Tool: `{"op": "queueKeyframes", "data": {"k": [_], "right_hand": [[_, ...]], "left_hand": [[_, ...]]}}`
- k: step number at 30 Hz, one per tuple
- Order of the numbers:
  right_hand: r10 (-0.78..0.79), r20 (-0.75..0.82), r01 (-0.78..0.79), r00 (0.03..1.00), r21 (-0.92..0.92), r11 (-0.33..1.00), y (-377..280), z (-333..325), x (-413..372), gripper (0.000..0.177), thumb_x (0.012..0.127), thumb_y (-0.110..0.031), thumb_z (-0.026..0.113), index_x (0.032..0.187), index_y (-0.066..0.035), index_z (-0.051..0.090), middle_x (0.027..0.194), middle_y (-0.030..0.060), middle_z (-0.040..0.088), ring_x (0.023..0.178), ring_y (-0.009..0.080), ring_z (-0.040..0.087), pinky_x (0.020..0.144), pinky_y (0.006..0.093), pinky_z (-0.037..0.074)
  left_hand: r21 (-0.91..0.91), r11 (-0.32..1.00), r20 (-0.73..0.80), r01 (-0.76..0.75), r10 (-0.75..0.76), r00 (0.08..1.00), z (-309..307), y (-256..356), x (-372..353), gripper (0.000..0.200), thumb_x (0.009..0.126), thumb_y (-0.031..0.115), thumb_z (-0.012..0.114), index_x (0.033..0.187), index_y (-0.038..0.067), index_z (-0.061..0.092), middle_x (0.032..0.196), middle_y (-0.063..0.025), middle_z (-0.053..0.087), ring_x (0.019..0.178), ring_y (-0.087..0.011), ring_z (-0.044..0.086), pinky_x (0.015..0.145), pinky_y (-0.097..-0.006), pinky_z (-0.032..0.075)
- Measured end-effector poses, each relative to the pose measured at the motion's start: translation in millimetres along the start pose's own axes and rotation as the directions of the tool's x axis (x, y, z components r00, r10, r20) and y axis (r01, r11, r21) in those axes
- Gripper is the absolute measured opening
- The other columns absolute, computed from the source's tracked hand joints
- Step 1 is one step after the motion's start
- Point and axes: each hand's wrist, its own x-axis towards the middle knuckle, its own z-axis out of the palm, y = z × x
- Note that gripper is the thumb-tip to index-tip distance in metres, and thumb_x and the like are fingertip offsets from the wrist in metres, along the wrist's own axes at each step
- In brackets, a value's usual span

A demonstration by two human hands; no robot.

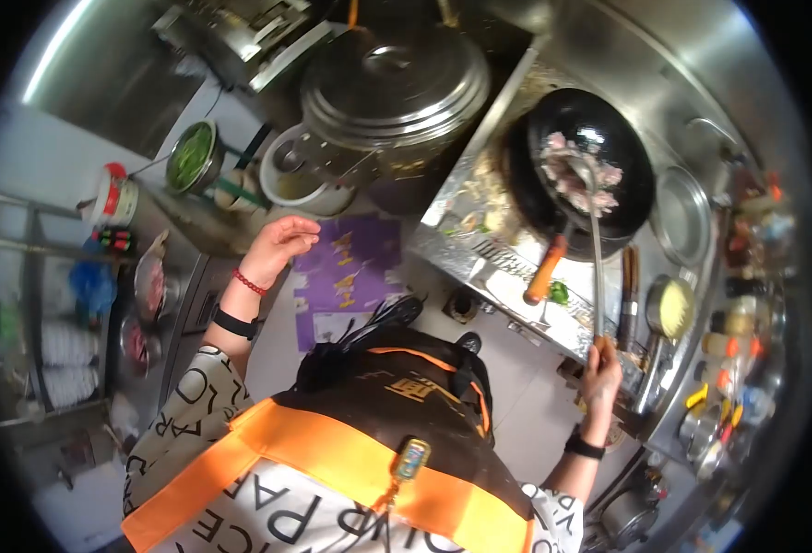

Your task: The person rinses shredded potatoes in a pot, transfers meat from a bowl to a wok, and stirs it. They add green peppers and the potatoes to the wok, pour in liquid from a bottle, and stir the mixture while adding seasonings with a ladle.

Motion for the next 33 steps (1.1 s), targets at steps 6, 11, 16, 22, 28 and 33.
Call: {"op": "queueKeyframes", "data": {"k": [6, 11, 16, 22, 28, 33], "right_hand": [[0.277, 0.149, -0.277, 0.949, -0.022, 0.961, -43.6, -13.3, -9.3, 0.03, 0.092, -0.018, 0.05, 0.112, 0.003, 0.052, 0.063, -0.0047, 0.044, 0.051, 0.003, 0.035, 0.043, 0.0202, 0.026], [0.293, 0.162, -0.286, 0.942, -0.066, 0.956, -34.8, -15.9, -3.8, 0.035, 0.092, -0.022, 0.051, 0.117, 0.002, 0.05, 0.061, -0.0039, 0.045, 0.047, 0.0032, 0.035, 0.041, 0.0199, 0.027], [0.315, 0.153, -0.314, 0.937, -0.031, 0.949, -18.5, -15.3, 0.7, 0.036, 0.091, -0.029, 0.052, 0.118, -0.005, 0.05, 0.054, -0.0065, 0.038, 0.039, 0.003, 0.032, 0.033, 0.0193, 0.024], [0.334, 0.158, -0.333, 0.929, -0.032, 0.942, -31.4, -11.0, -0.1, 0.034, 0.092, -0.028, 0.051, 0.118, -0.007, 0.05, 0.052, -0.0071, 0.038, 0.037, 0.0023, 0.033, 0.032, 0.0183, 0.025], [0.344, 0.109, -0.339, 0.933, -0.061, 0.939, -51.0, -12.5, 4.0, 0.033, 0.091, -0.026, 0.053, 0.117, -0.006, 0.053, 0.054, -0.0063, 0.041, 0.038, 0.0027, 0.032, 0.033, 0.0187, 0.026], [0.367, 0.2, -0.38, 0.909, 0.029, 0.925, -77.5, -36.6, 25.3, 0.035, 0.091, -0.025, 0.053, 0.118, -0.003, 0.052, 0.053, -0.0048, 0.04, 0.038, 0.0037, 0.034, 0.033, 0.0193, 0.027]], "left_hand": [[0.517, 0.845, 0.21, 0.137, -0.28, 0.937, -23.1, -91.2, -62.8, 0.017, 0.08, 0.013, 0.064, 0.091, 0.001, 0.063, 0.091, -0.0053, 0.063, 0.082, -0.0105, 0.056, 0.076, -0.0246, 0.044], [0.173, 0.876, 0.491, 0.451, -0.473, 0.731, -12.5, -103.3, -82.4, 0.044, 0.082, 0.018, 0.063, 0.12, 0.0, 0.051, 0.108, -0.0068, 0.059, 0.101, -0.0151, 0.054, 0.092, -0.0281, 0.039], [0.311, 0.928, 0.621, 0.204, -0.362, 0.696, -9.5, -106.7, -75.7, 0.044, 0.082, 0.015, 0.063, 0.122, 0.004, 0.05, 0.123, -0.0082, 0.051, 0.114, -0.0168, 0.046, 0.098, -0.0291, 0.035], [0.534, 0.802, 0.608, 0.266, -0.583, 0.539, -1.3, -90.4, -81.7, 0.057, 0.074, 0.019, 0.071, 0.124, 0.006, 0.049, 0.123, -0.0081, 0.051, 0.117, -0.0182, 0.044, 0.098, -0.0308, 0.034], [0.459, 0.818, 0.612, 0.346, -0.573, 0.544, -3.9, -94.5, -113.1, 0.059, 0.067, 0.018, 0.075, 0.121, 0.008, 0.052, 0.118, -0.0067, 0.054, 0.109, -0.0163, 0.048, 0.094, -0.0336, 0.035], [0.406, 0.829, 0.608, 0.385, -0.56, 0.563, -6.7, -118.9, -143.7, 0.057, 0.064, 0.009, 0.074, 0.116, 0.007, 0.051, 0.1, -0.0059, 0.056, 0.095, -0.0165, 0.05, 0.086, -0.0304, 0.039]]}}
